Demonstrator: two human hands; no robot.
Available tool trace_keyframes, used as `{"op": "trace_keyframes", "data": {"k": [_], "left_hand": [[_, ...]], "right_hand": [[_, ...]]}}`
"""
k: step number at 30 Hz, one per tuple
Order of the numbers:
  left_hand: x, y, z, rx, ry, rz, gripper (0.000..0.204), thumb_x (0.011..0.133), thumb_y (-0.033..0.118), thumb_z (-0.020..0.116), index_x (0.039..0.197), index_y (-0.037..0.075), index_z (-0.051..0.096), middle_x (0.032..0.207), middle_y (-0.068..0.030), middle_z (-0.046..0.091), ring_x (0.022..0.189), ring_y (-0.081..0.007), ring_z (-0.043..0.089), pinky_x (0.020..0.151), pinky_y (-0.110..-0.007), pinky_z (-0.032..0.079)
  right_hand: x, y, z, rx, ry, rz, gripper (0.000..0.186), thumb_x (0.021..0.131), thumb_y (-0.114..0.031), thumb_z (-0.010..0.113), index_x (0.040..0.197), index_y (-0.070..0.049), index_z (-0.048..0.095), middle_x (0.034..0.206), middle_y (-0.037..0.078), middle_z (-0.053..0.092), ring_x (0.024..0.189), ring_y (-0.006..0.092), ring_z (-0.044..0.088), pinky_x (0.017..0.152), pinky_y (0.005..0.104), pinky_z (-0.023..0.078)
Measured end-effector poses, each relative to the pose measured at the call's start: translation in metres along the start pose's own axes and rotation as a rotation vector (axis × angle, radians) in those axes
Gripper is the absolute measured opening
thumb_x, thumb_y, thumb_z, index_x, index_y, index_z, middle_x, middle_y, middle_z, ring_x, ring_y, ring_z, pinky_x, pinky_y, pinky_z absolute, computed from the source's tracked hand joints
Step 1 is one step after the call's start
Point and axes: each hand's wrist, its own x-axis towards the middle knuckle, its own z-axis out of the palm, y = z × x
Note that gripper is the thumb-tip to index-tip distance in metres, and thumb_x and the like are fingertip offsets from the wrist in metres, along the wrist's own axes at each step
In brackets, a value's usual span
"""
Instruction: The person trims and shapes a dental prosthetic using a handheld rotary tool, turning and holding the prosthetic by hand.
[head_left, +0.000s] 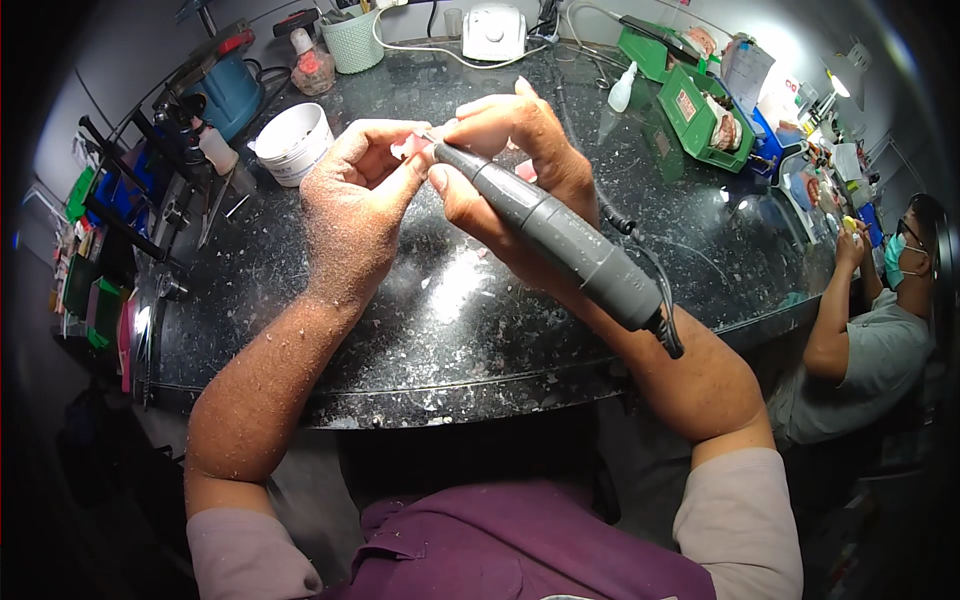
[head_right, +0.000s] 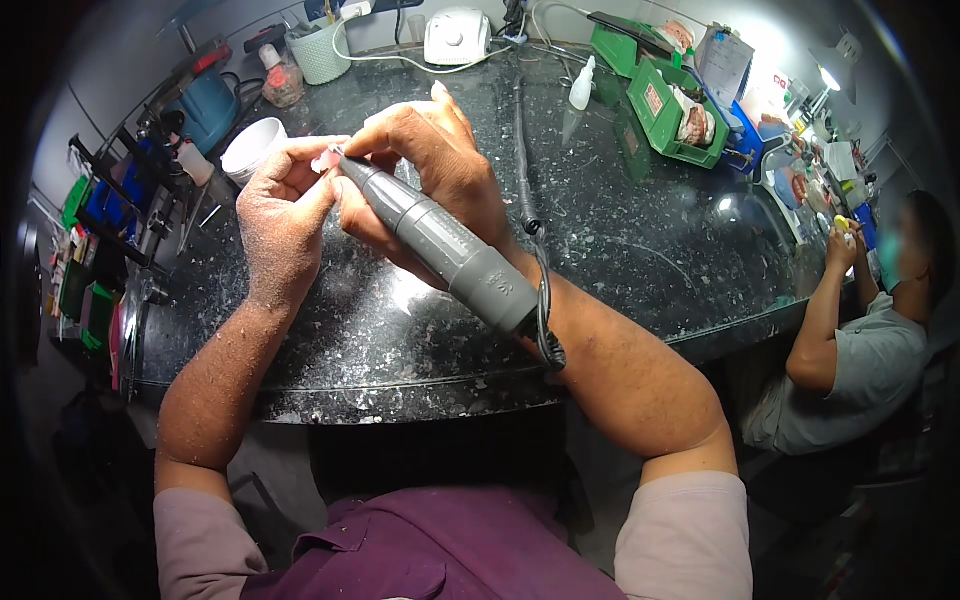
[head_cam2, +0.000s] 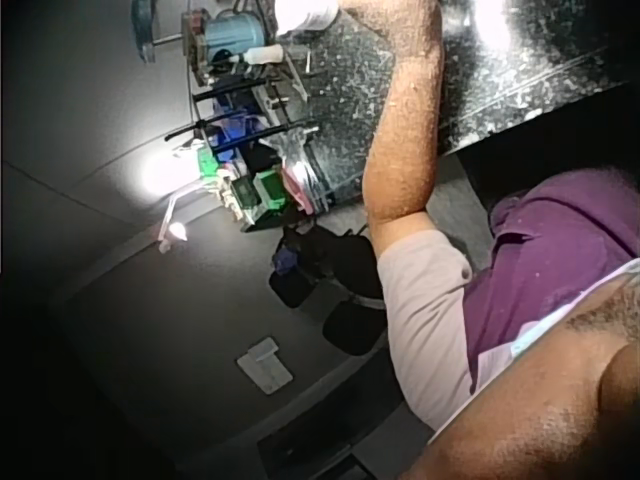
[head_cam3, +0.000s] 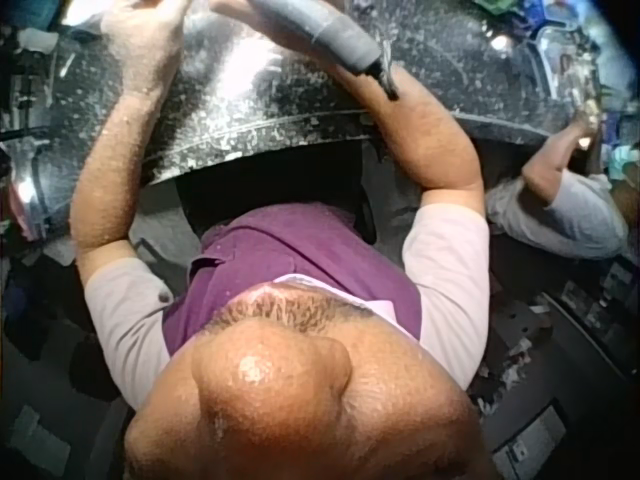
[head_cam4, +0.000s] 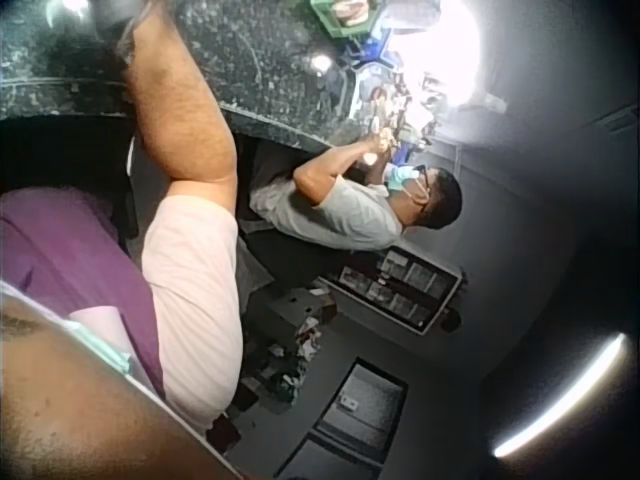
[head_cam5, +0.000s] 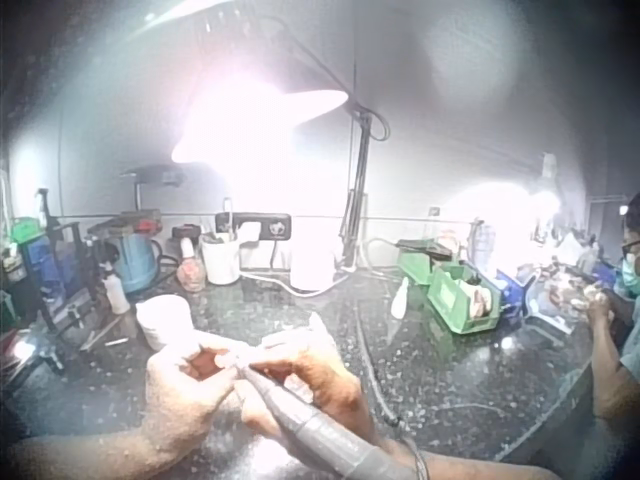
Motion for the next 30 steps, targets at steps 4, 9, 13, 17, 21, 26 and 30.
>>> {"op": "trace_keyframes", "data": {"k": [4,9,13,17,21,26,30], "left_hand": [[0.000,0.000,0.000,0.029,-0.002,-0.013,0.015,0.092,-0.002,0.062,0.107,-0.003,0.062,0.106,-0.0125,0.069,0.099,-0.0161,0.067,0.091,-0.028,0.053],[0.000,0.003,0.001,0.039,-0.001,-0.011,0.016,0.091,-0.003,0.062,0.107,-0.003,0.062,0.107,-0.0131,0.069,0.100,-0.0167,0.067,0.091,-0.029,0.053],[0.002,0.003,0.002,0.049,0.014,0.012,0.017,0.091,-0.005,0.061,0.108,-0.003,0.062,0.109,-0.0133,0.069,0.102,-0.0173,0.066,0.093,-0.029,0.052],[0.003,0.003,0.003,0.035,0.027,0.067,0.019,0.091,-0.007,0.061,0.109,-0.002,0.062,0.111,-0.0132,0.068,0.103,-0.0172,0.066,0.094,-0.029,0.052],[0.003,0.002,0.003,0.025,0.043,0.080,0.022,0.089,-0.008,0.062,0.110,-0.001,0.062,0.112,-0.0130,0.068,0.104,-0.0168,0.065,0.095,-0.029,0.051],[0.004,-0.004,0.002,0.009,0.013,0.200,0.025,0.089,-0.010,0.061,0.112,-0.001,0.063,0.115,-0.0121,0.067,0.105,-0.0155,0.064,0.096,-0.028,0.051],[0.003,-0.003,0.000,-0.046,0.001,0.187,0.025,0.088,-0.010,0.062,0.112,-0.001,0.063,0.116,-0.0118,0.066,0.105,-0.0152,0.064,0.096,-0.028,0.050]], "right_hand": [[0.001,0.001,0.001,0.106,-0.004,-0.041,0.028,0.073,-0.009,0.078,0.098,-0.010,0.066,0.096,0.006,0.066,0.100,0.0208,0.064,0.113,0.0539,0.027],[0.001,0.002,0.001,0.015,0.002,-0.098,0.027,0.074,-0.010,0.078,0.098,-0.009,0.065,0.095,0.006,0.065,0.096,0.0189,0.064,0.109,0.0485,0.033],[-0.003,0.001,0.003,0.049,-0.005,0.053,0.028,0.075,-0.010,0.078,0.100,-0.009,0.065,0.095,0.006,0.065,0.090,0.0159,0.062,0.098,0.0384,0.044],[0.001,-0.003,0.000,0.046,-0.023,-0.025,0.029,0.077,-0.011,0.077,0.103,-0.009,0.063,0.098,0.006,0.063,0.086,0.0131,0.061,0.084,0.0307,0.049],[0.000,-0.009,-0.003,0.090,-0.046,0.224,0.026,0.080,-0.015,0.076,0.101,-0.007,0.062,0.096,0.005,0.062,0.087,0.0114,0.060,0.077,0.0283,0.050],[0.001,-0.004,-0.004,0.076,-0.036,0.157,0.026,0.079,-0.014,0.076,0.100,-0.006,0.062,0.096,0.005,0.060,0.088,0.0113,0.060,0.077,0.0280,0.050],[0.002,-0.009,0.001,0.291,0.001,0.285,0.024,0.074,-0.021,0.077,0.092,-0.010,0.065,0.087,0.002,0.065,0.079,0.0164,0.064,0.105,0.0458,0.036]]}}
